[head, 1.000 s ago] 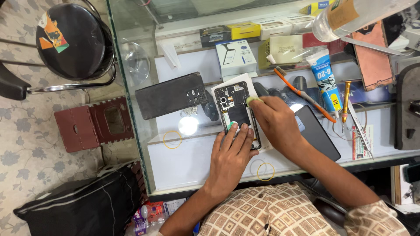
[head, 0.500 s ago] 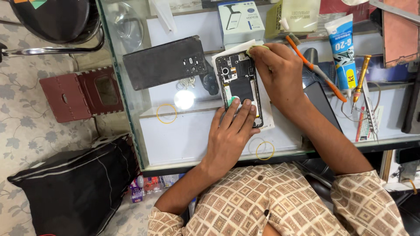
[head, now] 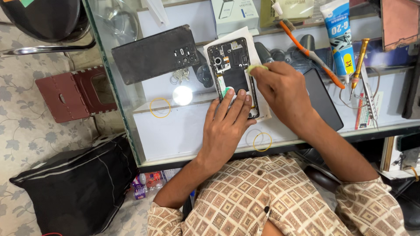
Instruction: The person applies adhesive to the back cover of a smartphone, presses it into place, and then uses a hot air gun to heat the edges of the phone's internal frame. They wipe the internal components with a cloth and continue heating different areas of the phone chassis.
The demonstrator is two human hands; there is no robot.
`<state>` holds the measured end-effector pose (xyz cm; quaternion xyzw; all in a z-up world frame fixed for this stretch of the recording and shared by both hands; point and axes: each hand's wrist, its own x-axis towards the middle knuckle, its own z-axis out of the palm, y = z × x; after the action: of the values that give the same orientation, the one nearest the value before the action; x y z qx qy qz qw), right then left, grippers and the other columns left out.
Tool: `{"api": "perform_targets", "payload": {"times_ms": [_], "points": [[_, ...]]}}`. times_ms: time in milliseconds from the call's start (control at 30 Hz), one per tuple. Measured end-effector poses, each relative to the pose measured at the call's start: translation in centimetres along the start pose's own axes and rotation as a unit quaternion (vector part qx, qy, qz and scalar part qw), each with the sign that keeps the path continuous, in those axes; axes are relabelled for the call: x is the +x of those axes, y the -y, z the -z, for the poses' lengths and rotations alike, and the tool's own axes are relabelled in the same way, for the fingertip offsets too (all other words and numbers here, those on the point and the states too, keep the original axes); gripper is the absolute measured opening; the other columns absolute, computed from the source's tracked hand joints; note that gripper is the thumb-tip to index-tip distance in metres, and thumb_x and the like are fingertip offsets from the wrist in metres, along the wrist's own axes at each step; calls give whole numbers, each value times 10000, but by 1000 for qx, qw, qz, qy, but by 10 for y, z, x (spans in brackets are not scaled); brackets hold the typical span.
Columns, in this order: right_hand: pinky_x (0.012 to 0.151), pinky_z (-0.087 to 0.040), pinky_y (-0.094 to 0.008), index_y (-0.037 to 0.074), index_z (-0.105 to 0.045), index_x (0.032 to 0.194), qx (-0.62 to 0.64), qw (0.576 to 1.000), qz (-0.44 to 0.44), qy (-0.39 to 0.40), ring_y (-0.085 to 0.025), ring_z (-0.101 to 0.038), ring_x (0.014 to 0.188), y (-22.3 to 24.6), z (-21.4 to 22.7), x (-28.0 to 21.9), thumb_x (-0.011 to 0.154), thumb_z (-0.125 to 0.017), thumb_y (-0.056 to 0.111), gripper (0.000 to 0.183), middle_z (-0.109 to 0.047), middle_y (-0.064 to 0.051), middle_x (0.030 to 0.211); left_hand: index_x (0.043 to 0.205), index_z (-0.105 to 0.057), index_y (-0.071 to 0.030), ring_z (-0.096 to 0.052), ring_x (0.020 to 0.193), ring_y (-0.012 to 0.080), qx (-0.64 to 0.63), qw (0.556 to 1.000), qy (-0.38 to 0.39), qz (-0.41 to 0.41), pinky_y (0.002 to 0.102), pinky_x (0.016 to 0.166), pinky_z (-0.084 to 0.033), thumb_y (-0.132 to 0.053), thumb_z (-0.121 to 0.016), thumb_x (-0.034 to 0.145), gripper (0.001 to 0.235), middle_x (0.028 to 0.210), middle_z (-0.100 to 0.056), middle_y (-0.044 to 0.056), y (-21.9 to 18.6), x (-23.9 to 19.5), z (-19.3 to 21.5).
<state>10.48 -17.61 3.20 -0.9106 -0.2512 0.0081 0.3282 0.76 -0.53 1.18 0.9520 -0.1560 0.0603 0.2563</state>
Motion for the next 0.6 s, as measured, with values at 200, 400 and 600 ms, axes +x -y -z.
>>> {"api": "perform_targets", "payload": {"times_ms": [200, 400, 600], "points": [[740, -558, -400, 35, -720, 1148, 7, 999, -26, 21, -319, -691, 893, 12, 2, -47, 885, -729, -16, 268, -710, -130, 1049, 1347, -672, -34, -546, 1388, 300, -5, 1000, 10, -1, 482, 1118, -443, -331, -780, 904, 545, 1426, -637, 107, 0, -3, 1], [722, -568, -397, 49, -737, 1080, 38, 996, -54, 60, -305, -695, 849, 22, 14, -66, 858, -749, -1, 228, -706, -126, 996, 1356, -667, -36, -539, 1386, 299, -8, 1000, 6, 0, 487, 1115, -442, -336, -785, 906, 554, 1431, -627, 106, 1, -1, 2], [657, -544, -373, 19, -723, 1153, 57, 997, -37, -21, -280, -702, 815, 5, 7, -13, 988, -740, -32, 173, -720, -148, 1040, 1338, -676, -34, -535, 1382, 302, 0, 1000, 5, -4, 496, 1106, -439, -335, -792, 898, 546, 1430, -626, 107, 2, -1, 0]]}}
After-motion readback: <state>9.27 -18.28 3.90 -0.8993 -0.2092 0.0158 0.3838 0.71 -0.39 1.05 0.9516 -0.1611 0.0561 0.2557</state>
